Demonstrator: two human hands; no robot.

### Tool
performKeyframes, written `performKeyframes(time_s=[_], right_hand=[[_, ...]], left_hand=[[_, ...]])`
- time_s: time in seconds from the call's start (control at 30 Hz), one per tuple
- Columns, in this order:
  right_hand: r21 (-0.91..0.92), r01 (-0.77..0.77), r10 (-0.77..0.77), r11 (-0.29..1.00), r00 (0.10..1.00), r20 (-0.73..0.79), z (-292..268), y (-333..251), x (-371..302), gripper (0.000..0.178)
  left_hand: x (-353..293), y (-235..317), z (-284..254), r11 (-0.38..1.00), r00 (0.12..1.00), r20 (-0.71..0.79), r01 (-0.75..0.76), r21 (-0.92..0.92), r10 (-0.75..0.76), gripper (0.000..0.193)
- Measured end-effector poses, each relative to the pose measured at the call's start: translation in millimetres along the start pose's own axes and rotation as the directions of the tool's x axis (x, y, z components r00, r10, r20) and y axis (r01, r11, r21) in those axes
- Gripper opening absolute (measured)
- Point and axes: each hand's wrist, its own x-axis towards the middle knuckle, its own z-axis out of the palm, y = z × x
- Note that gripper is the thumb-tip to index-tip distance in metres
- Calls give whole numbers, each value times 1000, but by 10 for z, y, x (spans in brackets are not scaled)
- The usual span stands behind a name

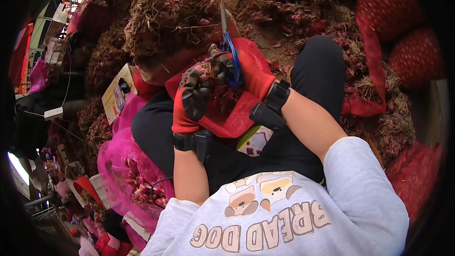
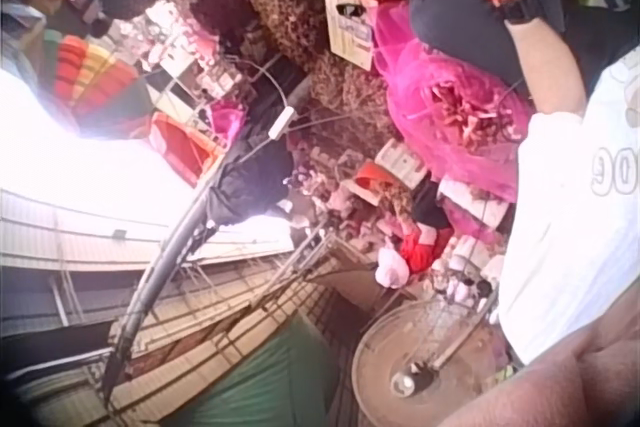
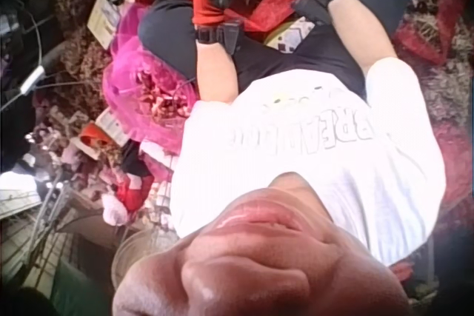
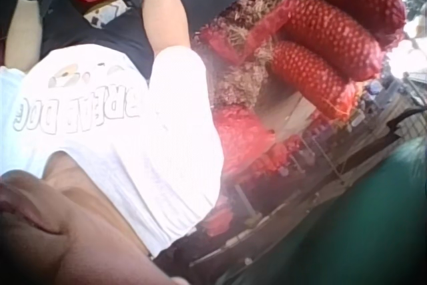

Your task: Trim the roots and stems of shallots using scissors and place them into a mesh bag.

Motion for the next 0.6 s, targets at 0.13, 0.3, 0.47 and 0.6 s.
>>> performKeyframes(time_s=[0.13, 0.3, 0.47, 0.6], right_hand=[[-708, 54, -251, 704, 952, -176, 65, -20, -50, 36], [-982, -23, -429, -187, 901, 60, 308, 88, -344, 41], [-961, -64, -382, -268, 923, 45, 286, 135, -469, 53], [-946, -61, -413, -319, 907, 81, 304, 110, -499, 43]], left_hand=[[-6, 39, -192, 938, 999, -22, -32, -346, 26, 23], [-50, 149, -161, 940, 957, -245, -217, -261, 153, 20], [-39, 130, -167, 936, 991, -82, -130, -327, 109, 21], [-86, 84, -108, 911, 972, 83, -234, 339, 219, 25]])
